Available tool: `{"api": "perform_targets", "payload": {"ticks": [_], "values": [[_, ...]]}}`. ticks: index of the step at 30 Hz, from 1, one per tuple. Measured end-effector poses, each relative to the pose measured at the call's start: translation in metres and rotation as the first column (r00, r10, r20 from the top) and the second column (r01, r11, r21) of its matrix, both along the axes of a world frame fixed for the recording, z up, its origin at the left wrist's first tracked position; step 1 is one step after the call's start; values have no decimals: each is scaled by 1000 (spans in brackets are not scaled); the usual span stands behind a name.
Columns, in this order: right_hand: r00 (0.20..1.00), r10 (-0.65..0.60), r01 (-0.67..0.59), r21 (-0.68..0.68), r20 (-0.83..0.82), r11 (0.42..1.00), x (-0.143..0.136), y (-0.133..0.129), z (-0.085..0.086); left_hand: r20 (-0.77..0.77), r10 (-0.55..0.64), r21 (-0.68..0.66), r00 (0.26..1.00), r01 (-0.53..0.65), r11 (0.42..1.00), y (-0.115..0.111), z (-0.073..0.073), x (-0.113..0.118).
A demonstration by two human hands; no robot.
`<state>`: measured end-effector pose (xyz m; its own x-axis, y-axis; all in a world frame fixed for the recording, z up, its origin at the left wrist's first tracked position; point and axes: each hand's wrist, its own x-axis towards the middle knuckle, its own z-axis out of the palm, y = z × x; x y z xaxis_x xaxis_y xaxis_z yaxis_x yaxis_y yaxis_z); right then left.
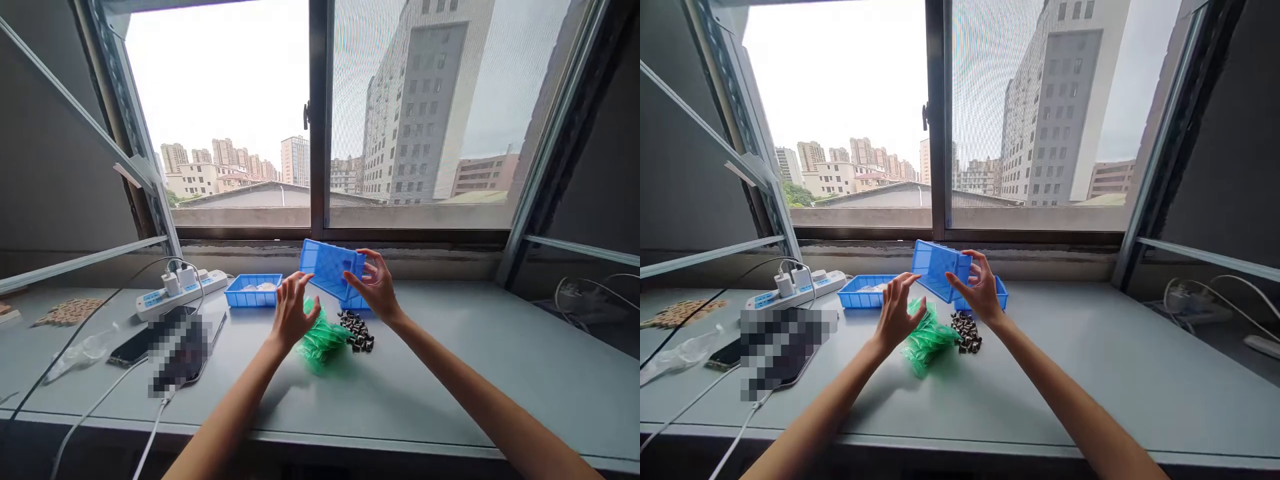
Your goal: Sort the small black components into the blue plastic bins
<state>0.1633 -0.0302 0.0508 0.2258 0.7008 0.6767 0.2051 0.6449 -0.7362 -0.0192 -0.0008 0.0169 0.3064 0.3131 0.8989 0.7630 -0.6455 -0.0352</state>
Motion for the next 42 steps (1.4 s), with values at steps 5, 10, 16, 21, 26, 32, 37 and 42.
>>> {"api": "perform_targets", "payload": {"ticks": [5, 10, 16, 21, 26, 32, 37, 42], "values": [[985, 91, -124, -233, -149, 964, -4, 16, 5, -234, 2, 168, 972, 39, 985, 11, 13, 2], [992, -90, 112, -269, 94, 957, 21, 35, -25, -414, -8, 8, 910, 12, 1000, 28, 25, 7], [769, -269, 349, -27, 580, 937, 59, 47, -60, -353, 54, -266, 934, -155, 951, 44, 26, 16], [691, -323, 433, -12, 646, 902, 72, 51, -71, -275, 80, -355, 958, -179, 917, 43, 15, 13], [662, -406, 541, -27, 631, 841, 65, 49, -78, -216, 60, -488, 975, -161, 858, 40, 5, 14], [664, -439, 580, -47, 606, 813, 50, 44, -81, -162, 37, -565, 986, -124, 816, 41, 1, 16], [688, -404, 543, -57, 603, 838, 51, 39, -79, -149, 2, -576, 989, -89, 812, 39, 2, 15], [706, -402, 533, -63, 583, 844, 51, 35, -75, -55, -19, -595, 998, -17, 804, 35, 5, 13]]}}
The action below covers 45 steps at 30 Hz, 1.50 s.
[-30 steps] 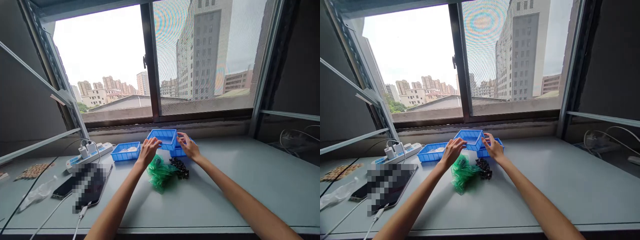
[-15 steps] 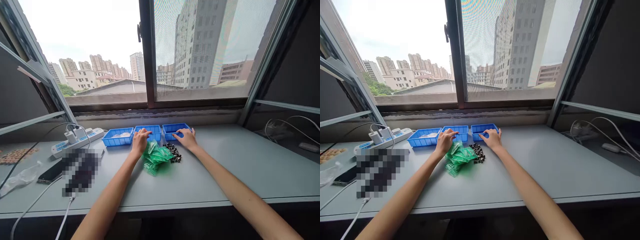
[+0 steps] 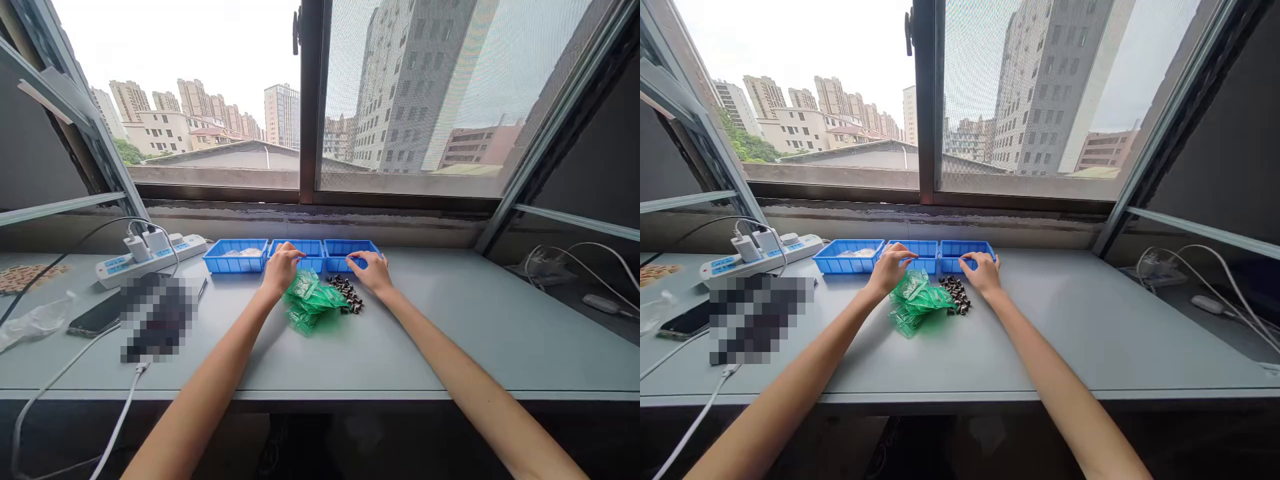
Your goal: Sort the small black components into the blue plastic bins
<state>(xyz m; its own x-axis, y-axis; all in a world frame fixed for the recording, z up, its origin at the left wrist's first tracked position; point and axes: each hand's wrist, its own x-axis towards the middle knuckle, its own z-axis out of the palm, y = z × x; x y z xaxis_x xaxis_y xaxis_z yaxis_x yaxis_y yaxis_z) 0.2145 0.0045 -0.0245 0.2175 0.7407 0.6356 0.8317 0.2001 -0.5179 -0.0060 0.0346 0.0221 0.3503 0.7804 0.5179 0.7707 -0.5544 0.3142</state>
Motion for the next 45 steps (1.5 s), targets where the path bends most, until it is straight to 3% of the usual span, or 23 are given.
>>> {"api": "perform_targets", "payload": {"ticks": [10, 17, 27, 45], "values": [[1000, -18, 18, 29, -16, 999, -2, -2, 2, 111, 107, -75, 988, -99, 992, -8, 2, 3], [1000, -10, 11, 38, -20, 999, -1, -3, 3, 175, 24, -64, 984, -13, 998, -4, 1, 3], [999, -28, 27, -10, -39, 1000, -4, -5, 8, 208, 64, -57, 976, -53, 997, -3, 1, 7], [993, -69, 75, 55, -98, 996, -4, 0, 4, 274, -14, -87, 962, 39, 995, 4, -5, 8]]}}
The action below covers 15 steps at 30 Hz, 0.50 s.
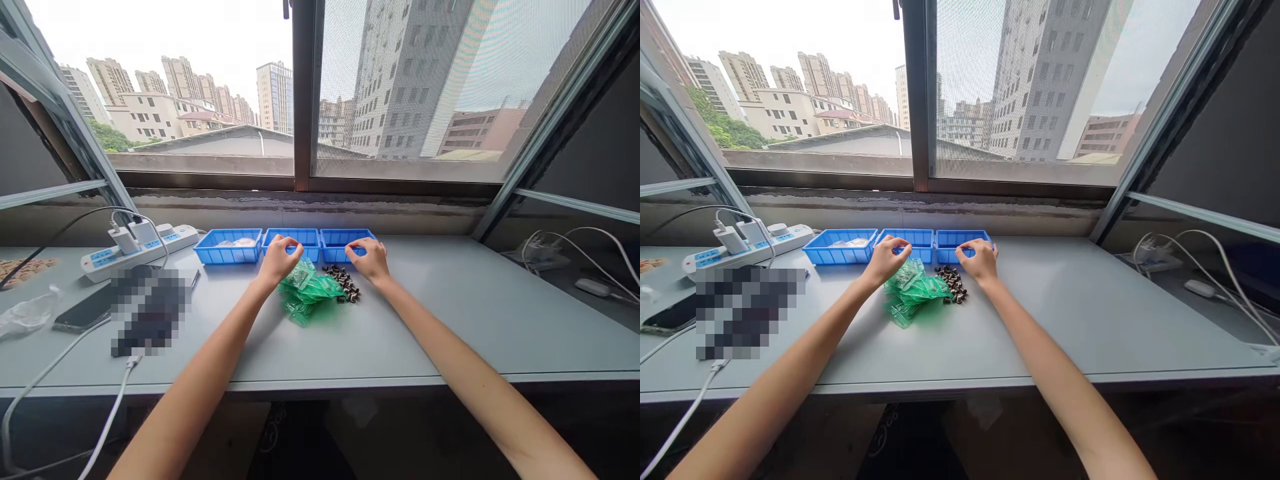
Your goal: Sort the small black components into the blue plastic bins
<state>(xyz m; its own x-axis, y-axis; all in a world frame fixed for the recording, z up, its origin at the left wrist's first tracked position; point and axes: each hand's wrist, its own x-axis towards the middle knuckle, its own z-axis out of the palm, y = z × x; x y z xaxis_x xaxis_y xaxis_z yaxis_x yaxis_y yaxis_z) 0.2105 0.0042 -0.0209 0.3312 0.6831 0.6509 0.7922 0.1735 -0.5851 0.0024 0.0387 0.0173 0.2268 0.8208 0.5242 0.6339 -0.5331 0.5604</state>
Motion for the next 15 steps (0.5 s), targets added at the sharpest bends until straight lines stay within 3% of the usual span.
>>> {"api": "perform_targets", "payload": {"ticks": [15], "values": [[1000, 22, -22, 3, 1, 1000, 2, 0, 0, -36, -1, -1, 999, 1, 1000, -1, 2, -1]]}}
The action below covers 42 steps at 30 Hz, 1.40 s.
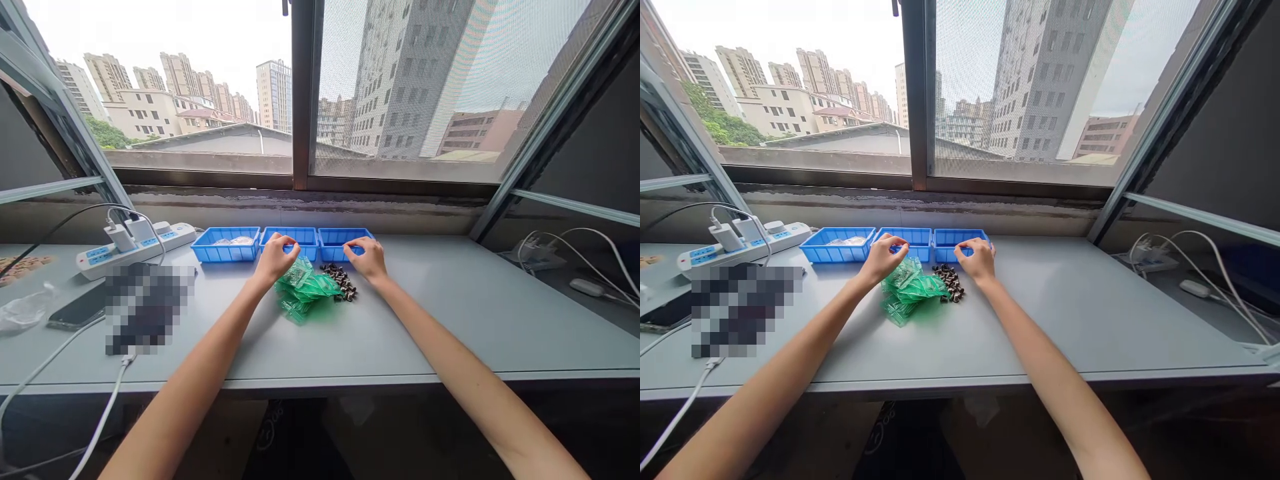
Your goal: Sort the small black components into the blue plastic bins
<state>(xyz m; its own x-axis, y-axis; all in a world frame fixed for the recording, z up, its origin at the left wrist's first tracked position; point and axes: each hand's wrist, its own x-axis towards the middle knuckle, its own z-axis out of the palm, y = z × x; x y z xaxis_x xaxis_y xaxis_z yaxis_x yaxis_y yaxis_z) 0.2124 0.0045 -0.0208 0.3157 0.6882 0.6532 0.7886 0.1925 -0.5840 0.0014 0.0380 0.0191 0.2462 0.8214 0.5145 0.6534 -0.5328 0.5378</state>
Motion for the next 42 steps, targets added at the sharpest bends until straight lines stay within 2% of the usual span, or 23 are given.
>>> {"api": "perform_targets", "payload": {"ticks": [15, 21, 23, 25, 27, 29, 31, 33, 37, 42], "values": [[1000, -3, 2, -50, -24, 999, -2, -3, 4, 25, 10, -19, 1000, -9, 1000, -1, 1, 1], [1000, -28, 29, -75, 1, 997, -3, -5, 9, -82, 73, 22, 994, -71, 997, -15, 13, 3], [999, 7, -6, -29, 34, 1000, -4, -8, 14, -118, 110, 89, 987, -100, 991, -23, 19, 4], [989, 119, -121, 19, 91, 992, -7, -13, 21, -156, 137, 124, 978, -119, 985, -29, 23, 5], [940, 296, -297, -15, 169, 955, -12, -20, 28, -214, 145, 103, 966, -125, 987, -32, 24, 6], [846, 501, -463, -215, 181, 860, -18, -28, 34, -293, 124, 54, 948, -113, 992, -32, 21, 7], [793, 596, -511, -399, 122, 761, -23, -34, 35, -373, 78, 10, 924, -80, 997, -30, 16, 8], [786, 611, -506, -467, 96, 725, -25, -36, 33, -432, 37, -14, 901, -48, 999, -28, 11, 9], [803, 593, -492, -488, 66, 721, -26, -31, 25, -459, 6, -27, 888, -20, 999, -29, 6, 12], [790, 611, -569, -442, -59, 693, -26, -26, 19, -427, -32, -56, 904, 9, 998, -32, 4, 15]]}}
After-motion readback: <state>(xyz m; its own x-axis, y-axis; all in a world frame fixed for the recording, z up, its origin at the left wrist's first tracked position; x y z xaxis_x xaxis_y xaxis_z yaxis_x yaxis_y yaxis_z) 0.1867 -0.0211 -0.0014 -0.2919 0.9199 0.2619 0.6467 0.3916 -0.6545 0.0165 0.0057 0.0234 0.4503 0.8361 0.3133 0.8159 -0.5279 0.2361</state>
